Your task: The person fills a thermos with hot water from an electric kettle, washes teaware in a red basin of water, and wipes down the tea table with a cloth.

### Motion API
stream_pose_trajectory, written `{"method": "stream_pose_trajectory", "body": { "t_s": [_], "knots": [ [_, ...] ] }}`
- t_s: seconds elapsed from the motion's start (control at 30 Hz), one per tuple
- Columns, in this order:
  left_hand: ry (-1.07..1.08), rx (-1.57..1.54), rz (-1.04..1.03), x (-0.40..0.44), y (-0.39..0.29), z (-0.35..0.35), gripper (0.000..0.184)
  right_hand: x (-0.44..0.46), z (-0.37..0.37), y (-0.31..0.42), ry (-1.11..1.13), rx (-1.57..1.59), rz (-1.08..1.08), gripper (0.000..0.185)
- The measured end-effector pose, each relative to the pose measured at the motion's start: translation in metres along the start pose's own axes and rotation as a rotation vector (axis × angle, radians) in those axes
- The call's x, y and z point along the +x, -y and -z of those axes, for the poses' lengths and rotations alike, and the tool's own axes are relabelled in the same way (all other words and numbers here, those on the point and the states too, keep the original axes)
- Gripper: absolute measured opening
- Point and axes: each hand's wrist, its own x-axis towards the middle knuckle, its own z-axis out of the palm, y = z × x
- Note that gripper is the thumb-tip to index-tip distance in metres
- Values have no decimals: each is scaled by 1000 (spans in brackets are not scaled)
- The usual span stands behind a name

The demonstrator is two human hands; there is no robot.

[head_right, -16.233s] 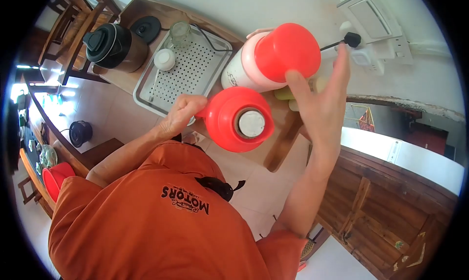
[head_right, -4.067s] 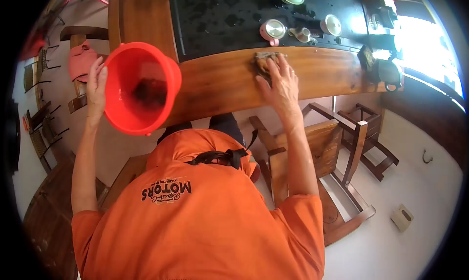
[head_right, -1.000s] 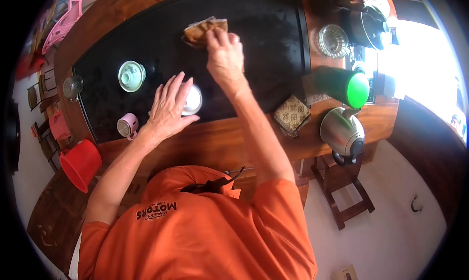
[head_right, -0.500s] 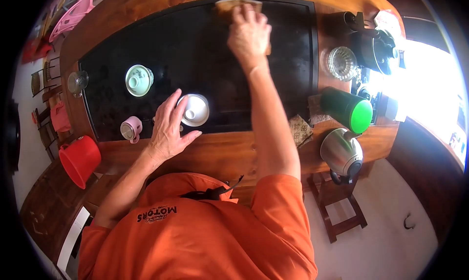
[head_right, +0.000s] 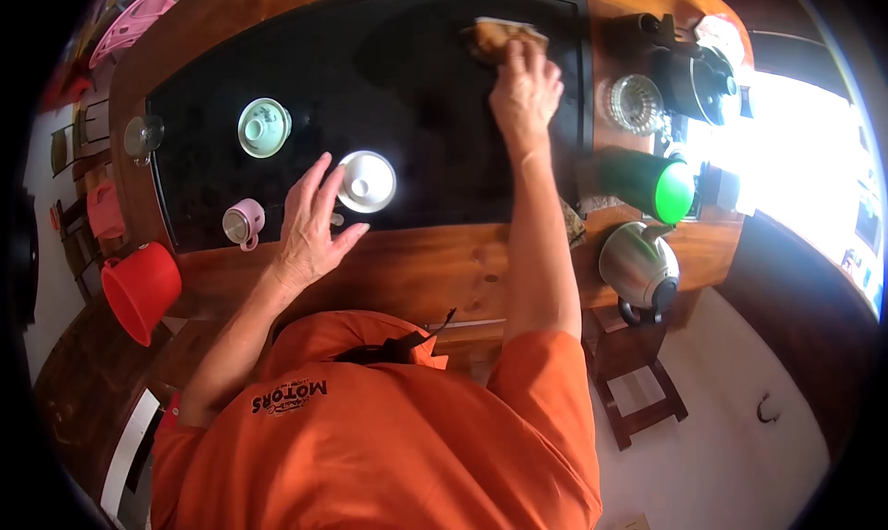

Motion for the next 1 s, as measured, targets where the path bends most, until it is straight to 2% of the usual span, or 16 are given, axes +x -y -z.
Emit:
{"method": "stream_pose_trajectory", "body": {
  "t_s": [0.03,0.1,0.17,0.23,0.3,0.57,0.63,0.7,0.77,0.83,1.0],
  "knots": [
    [-34,13,-22,-3,2,-1,87,1,5,-12,-12,-40,-85,38],
    [-34,-7,-25,-10,3,-1,86,-8,11,-22,-35,-102,-122,36],
    [-45,-25,-26,-13,2,1,85,-26,16,-19,19,-146,-251,36],
    [-55,-41,-21,-16,1,3,83,-46,18,-17,-29,-192,-287,34],
    [-69,-57,-22,-18,0,5,81,-63,24,-12,83,-153,-447,32],
    [-128,-81,-65,-37,0,1,74,-118,53,8,119,-64,-554,34],
    [-109,-91,-54,-44,2,1,73,-119,60,13,186,-14,-617,33],
    [-113,-98,-47,-49,3,-1,72,-123,64,10,194,49,-620,30],
    [-134,-110,-58,-52,5,-2,70,-122,75,7,308,115,-630,32],
    [-138,-112,-48,-55,7,-4,68,-128,79,10,300,110,-602,34],
    [-138,-136,-43,-54,16,-13,67,-150,82,28,393,104,-290,32]
  ]
}}
